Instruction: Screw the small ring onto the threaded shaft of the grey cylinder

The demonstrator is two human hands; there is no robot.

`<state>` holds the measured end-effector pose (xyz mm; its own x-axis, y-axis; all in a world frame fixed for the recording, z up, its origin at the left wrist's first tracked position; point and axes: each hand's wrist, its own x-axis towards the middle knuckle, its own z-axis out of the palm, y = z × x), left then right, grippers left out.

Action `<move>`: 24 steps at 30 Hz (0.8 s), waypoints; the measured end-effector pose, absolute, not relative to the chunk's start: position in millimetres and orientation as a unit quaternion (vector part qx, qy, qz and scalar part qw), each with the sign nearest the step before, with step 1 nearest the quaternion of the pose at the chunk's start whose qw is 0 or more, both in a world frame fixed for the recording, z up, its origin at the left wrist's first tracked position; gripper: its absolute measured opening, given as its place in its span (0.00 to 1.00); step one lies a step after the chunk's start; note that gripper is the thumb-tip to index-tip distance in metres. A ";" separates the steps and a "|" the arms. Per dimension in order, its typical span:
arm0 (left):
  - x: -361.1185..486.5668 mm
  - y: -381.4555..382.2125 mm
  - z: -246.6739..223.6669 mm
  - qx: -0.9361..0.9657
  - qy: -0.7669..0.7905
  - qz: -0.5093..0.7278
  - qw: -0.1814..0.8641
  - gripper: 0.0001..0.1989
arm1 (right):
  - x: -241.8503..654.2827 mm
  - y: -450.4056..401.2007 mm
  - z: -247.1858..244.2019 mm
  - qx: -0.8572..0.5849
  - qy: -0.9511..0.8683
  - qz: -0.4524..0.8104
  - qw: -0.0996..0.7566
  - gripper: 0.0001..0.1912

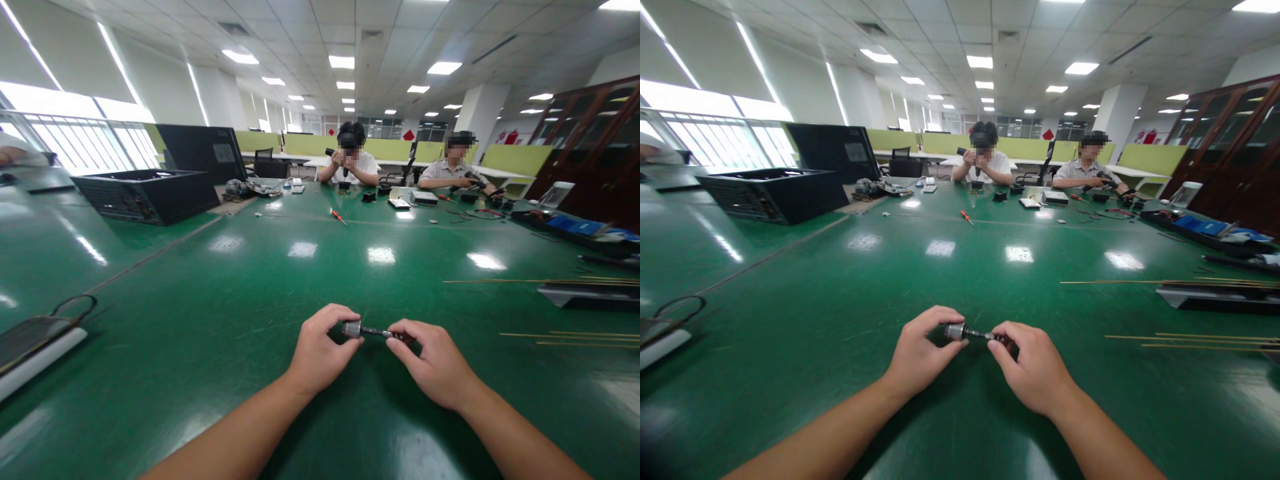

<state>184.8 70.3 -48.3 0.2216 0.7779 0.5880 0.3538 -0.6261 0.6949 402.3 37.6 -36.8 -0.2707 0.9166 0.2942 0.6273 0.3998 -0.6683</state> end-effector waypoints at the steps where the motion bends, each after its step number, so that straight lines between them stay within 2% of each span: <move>1: 184.7 70.4 -48.5 0.751 0.378 0.497 0.213 0.15 | 402.4 37.7 -36.9 -0.503 -0.767 0.216 0.334 0.09; 16: 183.9 70.1 -47.9 0.745 0.397 0.492 0.214 0.15 | 404.1 39.1 -37.6 -0.507 -0.763 0.217 0.337 0.10; 24: 176.9 77.1 -48.6 0.700 0.489 0.483 0.195 0.14 | 405.4 43.1 -38.9 -0.513 -0.738 0.226 0.376 0.13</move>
